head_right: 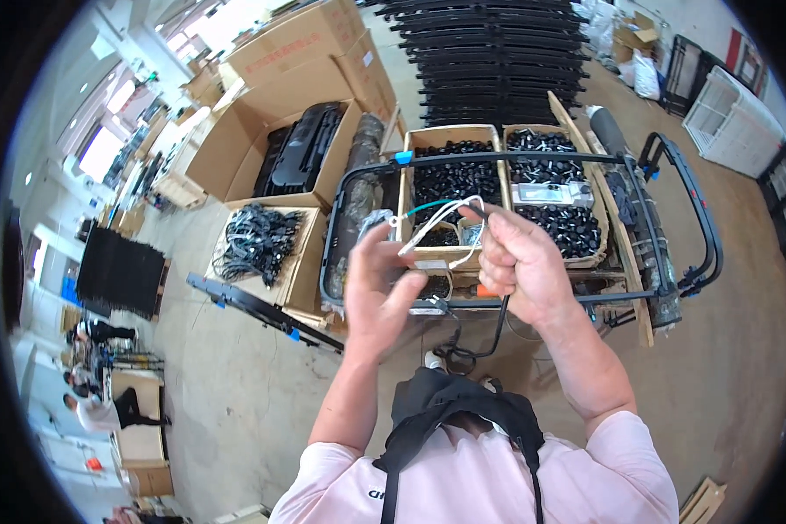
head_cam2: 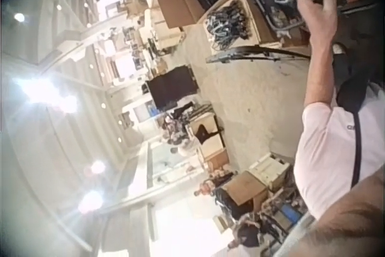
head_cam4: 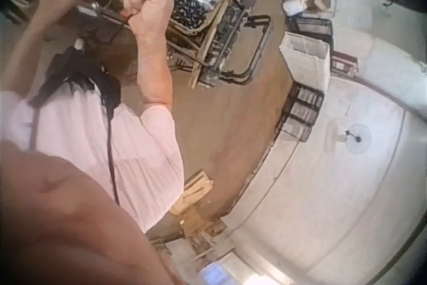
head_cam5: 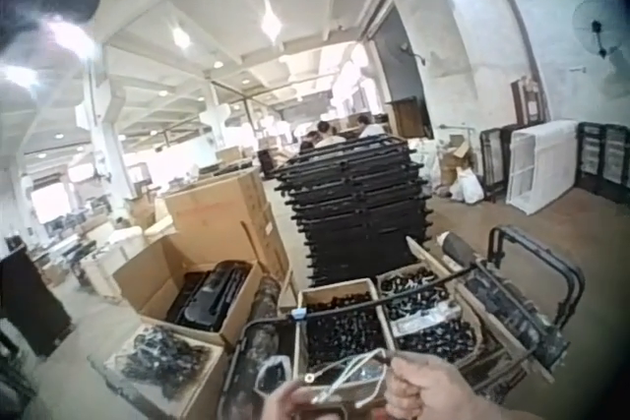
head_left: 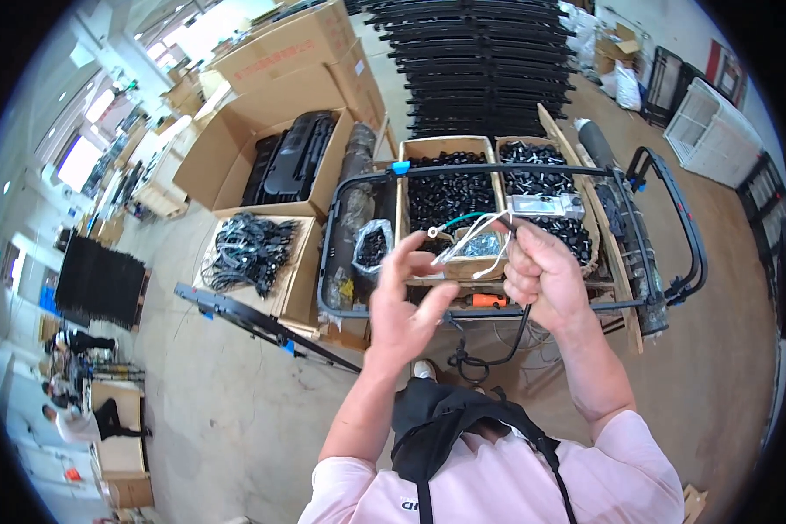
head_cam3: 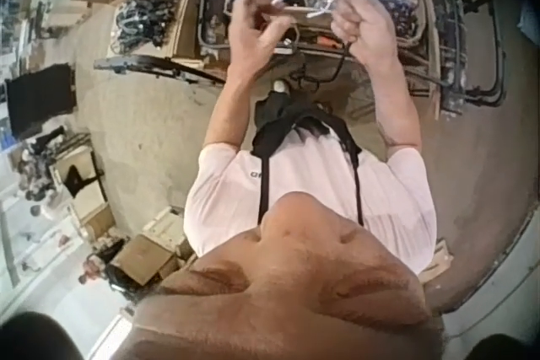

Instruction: Assembling components of a leaf blower, including wiring and housing pieces, using a pneumatic tool.

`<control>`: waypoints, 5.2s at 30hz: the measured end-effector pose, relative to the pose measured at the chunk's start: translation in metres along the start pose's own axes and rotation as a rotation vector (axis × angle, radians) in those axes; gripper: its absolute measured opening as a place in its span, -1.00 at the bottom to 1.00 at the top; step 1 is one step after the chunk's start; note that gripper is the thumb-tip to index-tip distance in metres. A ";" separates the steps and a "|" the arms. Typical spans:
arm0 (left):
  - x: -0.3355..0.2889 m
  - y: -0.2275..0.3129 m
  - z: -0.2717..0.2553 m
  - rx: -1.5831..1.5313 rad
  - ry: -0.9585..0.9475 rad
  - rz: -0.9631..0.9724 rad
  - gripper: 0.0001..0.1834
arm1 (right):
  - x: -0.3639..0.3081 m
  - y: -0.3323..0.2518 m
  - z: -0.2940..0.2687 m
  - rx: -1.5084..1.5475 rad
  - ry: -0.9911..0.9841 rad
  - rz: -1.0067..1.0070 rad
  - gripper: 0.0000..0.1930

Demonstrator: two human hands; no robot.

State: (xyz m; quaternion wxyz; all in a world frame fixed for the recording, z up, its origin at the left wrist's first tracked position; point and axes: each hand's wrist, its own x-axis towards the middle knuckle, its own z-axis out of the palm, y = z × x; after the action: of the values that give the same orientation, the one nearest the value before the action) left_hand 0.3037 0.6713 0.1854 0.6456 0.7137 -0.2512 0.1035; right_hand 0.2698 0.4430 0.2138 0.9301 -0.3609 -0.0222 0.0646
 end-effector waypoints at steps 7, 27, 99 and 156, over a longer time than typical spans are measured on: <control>-0.042 0.008 0.022 -0.432 0.270 -0.194 -0.65 | -0.019 0.057 -0.001 -0.130 0.090 0.062 -0.65; -0.117 -0.148 -0.108 -0.107 -0.008 -0.767 -0.77 | 0.022 0.219 -0.041 -1.375 -0.183 0.474 -0.61; -0.212 -0.254 -0.193 0.274 0.182 -0.692 -0.71 | 0.157 0.420 -0.069 -0.832 -0.429 0.717 -0.82; -0.150 -0.286 -0.160 -0.386 0.517 -0.957 -0.82 | 0.075 0.373 -0.086 -1.370 -0.456 0.646 -0.59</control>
State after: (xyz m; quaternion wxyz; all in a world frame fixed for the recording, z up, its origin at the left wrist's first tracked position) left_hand 0.3451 0.8721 -0.1111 0.7794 0.5688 0.2513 -0.0769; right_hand 0.3128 0.6686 -0.1018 0.4083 -0.8198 -0.1411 0.3758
